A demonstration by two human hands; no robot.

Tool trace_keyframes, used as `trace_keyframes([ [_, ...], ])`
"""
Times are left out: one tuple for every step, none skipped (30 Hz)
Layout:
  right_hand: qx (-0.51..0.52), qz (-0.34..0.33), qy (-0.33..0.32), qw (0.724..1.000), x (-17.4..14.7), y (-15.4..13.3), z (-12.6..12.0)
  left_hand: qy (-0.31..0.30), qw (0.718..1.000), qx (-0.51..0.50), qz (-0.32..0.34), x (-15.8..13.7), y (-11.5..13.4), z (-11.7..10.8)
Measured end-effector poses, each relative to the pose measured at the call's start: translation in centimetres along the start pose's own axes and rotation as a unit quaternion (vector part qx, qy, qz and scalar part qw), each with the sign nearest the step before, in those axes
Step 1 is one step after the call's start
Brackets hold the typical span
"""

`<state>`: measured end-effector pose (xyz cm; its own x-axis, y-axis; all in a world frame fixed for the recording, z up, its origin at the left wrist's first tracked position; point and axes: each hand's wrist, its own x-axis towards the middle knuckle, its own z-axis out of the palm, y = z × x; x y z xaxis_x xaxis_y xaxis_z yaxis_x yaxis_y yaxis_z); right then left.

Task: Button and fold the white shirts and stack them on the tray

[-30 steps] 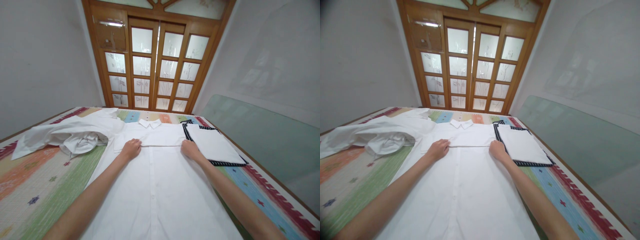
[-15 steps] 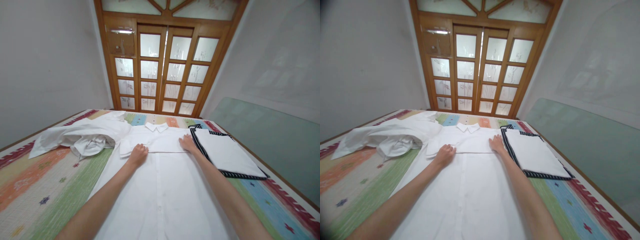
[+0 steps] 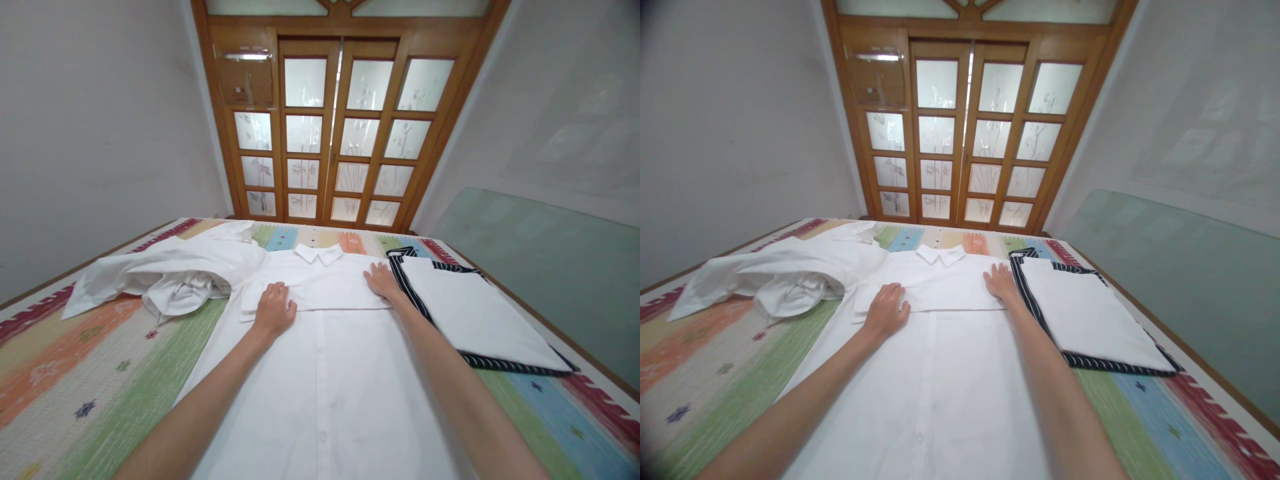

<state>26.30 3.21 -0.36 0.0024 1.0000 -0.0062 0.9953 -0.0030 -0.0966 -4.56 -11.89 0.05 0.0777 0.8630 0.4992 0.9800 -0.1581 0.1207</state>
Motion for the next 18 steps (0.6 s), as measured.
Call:
trace_keyframes([
  [-0.004,-0.004,0.001,1.0,0.3,0.0,0.1,0.002,1.0,0.0,-0.003,0.0,0.0,0.1],
  [-0.008,-0.007,0.002,1.0,0.7,0.1,0.1,0.001,1.0,0.003,-0.005,0.0,0.1,0.1],
  [-0.012,-0.009,0.002,1.0,1.0,0.1,0.2,-0.006,1.0,0.007,-0.008,0.0,0.1,0.0],
  [-0.015,-0.01,0.004,1.0,1.3,0.1,0.2,-0.017,1.0,0.011,-0.012,0.0,0.2,-0.1],
  [-0.016,-0.011,0.005,1.0,1.5,0.1,0.3,-0.029,0.999,0.018,-0.015,0.0,0.3,-0.2],
  [-0.018,-0.011,0.007,1.0,1.7,0.1,0.3,-0.037,0.999,0.025,-0.017,0.1,0.4,-0.3],
  [-0.018,-0.009,0.009,1.0,1.9,0.1,0.4,-0.042,0.998,0.034,-0.013,0.1,0.6,-0.4],
  [-0.018,-0.007,0.012,1.0,2.0,0.1,0.5,-0.044,0.998,0.043,-0.006,0.1,0.7,-0.6],
  [-0.019,-0.005,0.017,1.0,2.0,0.1,0.6,-0.045,0.998,0.052,0.004,0.1,0.8,-0.6],
  [-0.02,-0.004,0.022,1.0,2.0,0.1,0.7,-0.047,0.997,0.059,0.01,0.0,0.9,-0.7],
  [-0.021,-0.004,0.028,0.999,2.0,0.1,0.8,-0.051,0.997,0.062,0.01,0.0,1.0,-0.7],
  [-0.023,-0.006,0.034,0.999,1.9,0.1,0.8,-0.055,0.997,0.062,0.005,0.0,1.0,-0.7],
  [-0.025,-0.01,0.038,0.999,1.8,0.1,0.9,-0.057,0.997,0.06,-0.003,0.0,1.1,-0.7],
  [-0.028,-0.014,0.04,0.999,1.7,0.1,1.0,-0.057,0.997,0.057,-0.01,0.0,1.1,-0.7],
  [-0.031,-0.019,0.039,0.999,1.5,0.2,1.0,-0.056,0.997,0.055,-0.015,0.0,1.1,-0.7],
  [-0.033,-0.023,0.037,0.999,1.3,0.2,1.0,-0.054,0.997,0.054,-0.016,0.0,1.1,-0.6],
  [-0.034,-0.026,0.034,0.998,1.1,0.2,1.0,-0.052,0.997,0.055,-0.014,0.0,1.1,-0.6],
  [-0.034,-0.029,0.031,0.998,0.8,0.2,1.0,-0.051,0.997,0.055,-0.015,0.0,1.1,-0.6],
])
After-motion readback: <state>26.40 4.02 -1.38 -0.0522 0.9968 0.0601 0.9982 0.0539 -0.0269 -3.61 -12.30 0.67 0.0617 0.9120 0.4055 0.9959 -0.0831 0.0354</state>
